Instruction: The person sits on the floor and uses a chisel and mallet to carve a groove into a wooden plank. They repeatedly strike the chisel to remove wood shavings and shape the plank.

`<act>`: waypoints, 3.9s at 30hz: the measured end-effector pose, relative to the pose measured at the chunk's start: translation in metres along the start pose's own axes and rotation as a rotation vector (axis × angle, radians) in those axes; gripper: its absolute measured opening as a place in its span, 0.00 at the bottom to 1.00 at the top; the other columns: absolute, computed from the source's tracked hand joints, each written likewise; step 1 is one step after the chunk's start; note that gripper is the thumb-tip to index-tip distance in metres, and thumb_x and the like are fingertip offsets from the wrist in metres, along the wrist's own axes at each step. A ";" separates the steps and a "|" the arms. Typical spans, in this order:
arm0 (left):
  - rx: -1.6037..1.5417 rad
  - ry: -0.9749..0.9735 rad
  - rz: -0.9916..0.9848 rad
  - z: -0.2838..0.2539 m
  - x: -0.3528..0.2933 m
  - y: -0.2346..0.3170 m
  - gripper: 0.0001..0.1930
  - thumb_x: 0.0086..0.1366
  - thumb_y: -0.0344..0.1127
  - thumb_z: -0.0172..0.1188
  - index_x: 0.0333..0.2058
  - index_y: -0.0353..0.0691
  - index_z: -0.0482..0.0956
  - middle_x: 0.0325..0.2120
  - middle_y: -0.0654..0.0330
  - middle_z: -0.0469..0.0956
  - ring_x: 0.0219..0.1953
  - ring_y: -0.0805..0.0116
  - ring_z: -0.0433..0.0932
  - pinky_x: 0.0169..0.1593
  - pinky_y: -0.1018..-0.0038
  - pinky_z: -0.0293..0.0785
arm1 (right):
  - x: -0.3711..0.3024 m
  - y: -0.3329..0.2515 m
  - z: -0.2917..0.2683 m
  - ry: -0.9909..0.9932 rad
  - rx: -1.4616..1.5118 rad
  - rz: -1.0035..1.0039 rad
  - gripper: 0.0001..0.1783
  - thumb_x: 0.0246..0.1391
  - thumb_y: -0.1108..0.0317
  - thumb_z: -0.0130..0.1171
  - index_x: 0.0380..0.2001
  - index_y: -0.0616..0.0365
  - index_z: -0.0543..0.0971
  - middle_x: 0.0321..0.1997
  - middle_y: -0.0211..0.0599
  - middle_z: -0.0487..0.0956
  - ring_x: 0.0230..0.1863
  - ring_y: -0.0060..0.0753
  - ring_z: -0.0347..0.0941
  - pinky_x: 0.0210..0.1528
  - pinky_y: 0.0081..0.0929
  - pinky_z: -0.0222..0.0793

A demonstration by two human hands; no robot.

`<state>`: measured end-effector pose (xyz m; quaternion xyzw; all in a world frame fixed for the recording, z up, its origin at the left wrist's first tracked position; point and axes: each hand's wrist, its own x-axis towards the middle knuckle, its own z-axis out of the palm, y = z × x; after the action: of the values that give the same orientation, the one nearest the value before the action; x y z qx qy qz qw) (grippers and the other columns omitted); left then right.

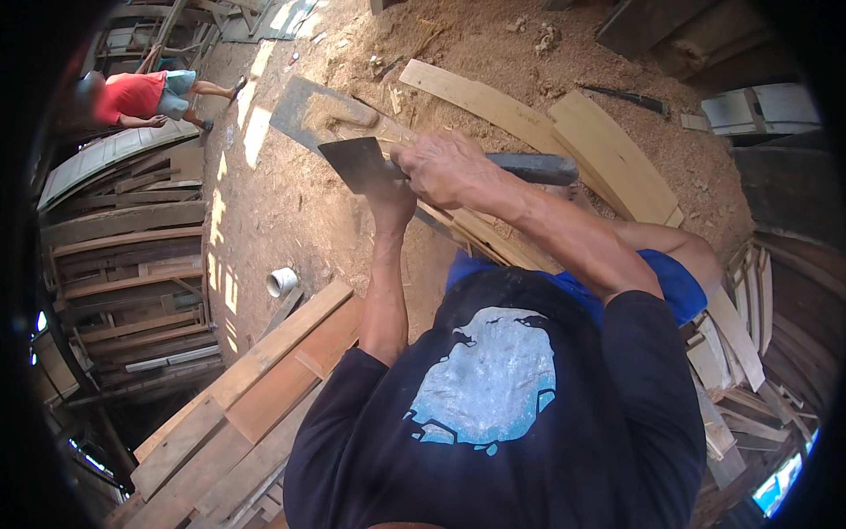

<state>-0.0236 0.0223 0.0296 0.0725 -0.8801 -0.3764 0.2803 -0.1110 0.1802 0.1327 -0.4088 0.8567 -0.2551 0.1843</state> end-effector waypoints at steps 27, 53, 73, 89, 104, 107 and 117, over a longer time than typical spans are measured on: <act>-0.650 -0.153 -0.323 0.009 -0.035 0.005 0.24 0.55 0.29 0.75 0.50 0.37 0.77 0.43 0.60 0.80 0.46 0.69 0.79 0.51 0.70 0.76 | -0.027 0.003 0.007 0.095 0.161 -0.052 0.21 0.51 0.60 0.68 0.48 0.51 0.78 0.28 0.52 0.81 0.35 0.59 0.80 0.37 0.50 0.75; -0.466 -0.136 -0.284 0.006 -0.020 -0.047 0.15 0.59 0.28 0.70 0.42 0.36 0.75 0.32 0.65 0.78 0.34 0.74 0.78 0.41 0.75 0.76 | -0.028 -0.007 -0.044 0.373 0.285 -0.050 0.15 0.53 0.62 0.64 0.43 0.53 0.79 0.24 0.51 0.80 0.32 0.57 0.81 0.37 0.49 0.76; -0.344 -0.339 -0.221 0.004 -0.019 -0.021 0.16 0.52 0.28 0.70 0.40 0.37 0.78 0.36 0.60 0.80 0.40 0.68 0.80 0.45 0.70 0.78 | -0.022 -0.010 -0.017 0.280 0.204 -0.050 0.15 0.49 0.63 0.64 0.42 0.51 0.78 0.26 0.49 0.81 0.33 0.58 0.80 0.36 0.51 0.74; -0.536 -0.221 -0.418 0.003 0.005 -0.003 0.10 0.58 0.26 0.69 0.38 0.34 0.80 0.33 0.63 0.83 0.35 0.75 0.81 0.41 0.76 0.78 | -0.052 -0.021 -0.066 0.342 0.344 -0.047 0.17 0.54 0.62 0.65 0.46 0.55 0.78 0.28 0.53 0.81 0.37 0.56 0.81 0.41 0.47 0.75; -0.322 -0.311 -0.195 0.001 -0.032 -0.006 0.20 0.54 0.31 0.74 0.44 0.36 0.78 0.35 0.61 0.80 0.41 0.69 0.79 0.47 0.71 0.77 | -0.039 -0.004 -0.005 0.181 0.095 -0.032 0.16 0.49 0.64 0.64 0.42 0.54 0.78 0.30 0.49 0.83 0.35 0.58 0.81 0.38 0.52 0.75; -0.425 -0.229 -0.212 0.026 -0.047 -0.021 0.22 0.55 0.33 0.75 0.46 0.36 0.77 0.34 0.62 0.80 0.38 0.69 0.79 0.44 0.72 0.77 | -0.033 0.014 0.016 0.040 -0.012 0.038 0.18 0.48 0.59 0.68 0.40 0.56 0.79 0.29 0.51 0.81 0.37 0.57 0.80 0.40 0.51 0.75; -0.493 -0.241 -0.467 -0.005 -0.003 0.011 0.13 0.59 0.27 0.71 0.40 0.35 0.77 0.29 0.68 0.78 0.30 0.79 0.77 0.36 0.77 0.76 | -0.060 -0.008 -0.061 0.377 0.301 0.012 0.20 0.51 0.63 0.65 0.47 0.57 0.79 0.33 0.53 0.83 0.40 0.56 0.81 0.44 0.47 0.76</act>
<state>-0.0178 0.0277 0.0387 0.1569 -0.7493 -0.6370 0.0900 -0.1026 0.2407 0.1932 -0.3166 0.8308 -0.4505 0.0812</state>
